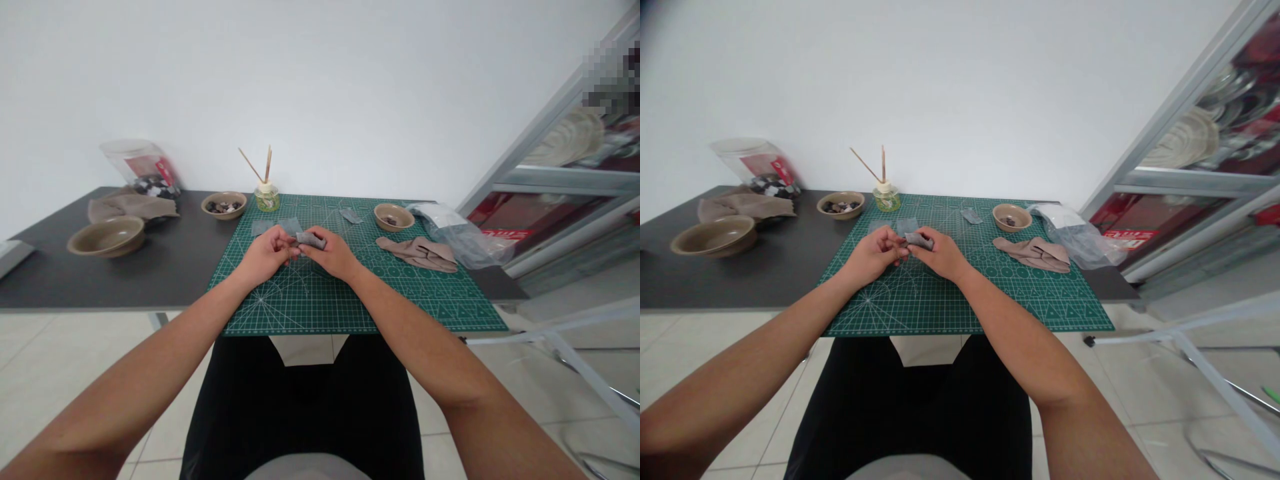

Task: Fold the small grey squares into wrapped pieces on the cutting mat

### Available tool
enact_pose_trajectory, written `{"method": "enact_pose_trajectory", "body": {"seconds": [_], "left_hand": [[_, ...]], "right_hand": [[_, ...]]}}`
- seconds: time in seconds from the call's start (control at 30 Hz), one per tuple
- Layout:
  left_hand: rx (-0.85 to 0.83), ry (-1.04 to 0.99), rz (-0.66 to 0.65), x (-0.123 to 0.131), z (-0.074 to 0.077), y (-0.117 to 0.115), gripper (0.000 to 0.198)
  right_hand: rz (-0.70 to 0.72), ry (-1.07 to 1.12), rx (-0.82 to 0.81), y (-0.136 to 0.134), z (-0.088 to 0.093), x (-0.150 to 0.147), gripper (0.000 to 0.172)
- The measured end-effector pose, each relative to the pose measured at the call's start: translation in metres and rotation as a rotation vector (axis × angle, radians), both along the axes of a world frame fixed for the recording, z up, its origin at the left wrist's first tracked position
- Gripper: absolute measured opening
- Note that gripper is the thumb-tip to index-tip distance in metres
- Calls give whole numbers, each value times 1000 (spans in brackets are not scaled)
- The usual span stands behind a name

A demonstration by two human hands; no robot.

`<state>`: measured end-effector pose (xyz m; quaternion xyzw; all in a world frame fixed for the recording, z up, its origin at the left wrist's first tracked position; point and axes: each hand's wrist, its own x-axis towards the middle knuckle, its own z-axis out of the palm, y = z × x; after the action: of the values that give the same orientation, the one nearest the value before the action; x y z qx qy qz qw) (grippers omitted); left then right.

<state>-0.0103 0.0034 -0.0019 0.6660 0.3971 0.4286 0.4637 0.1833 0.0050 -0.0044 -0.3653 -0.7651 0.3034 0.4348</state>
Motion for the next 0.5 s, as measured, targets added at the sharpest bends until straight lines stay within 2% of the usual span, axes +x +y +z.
{"method": "enact_pose_trajectory", "body": {"seconds": [0.23, 0.5], "left_hand": [[9, 23, -1, -1, 1, 0, 31], [-14, 23, -6, -1, 1, 0, 34]], "right_hand": [[-47, -29, 6, -1, 0, 0, 16], [17, -5, -13, 2, -3, 1, 20]]}}
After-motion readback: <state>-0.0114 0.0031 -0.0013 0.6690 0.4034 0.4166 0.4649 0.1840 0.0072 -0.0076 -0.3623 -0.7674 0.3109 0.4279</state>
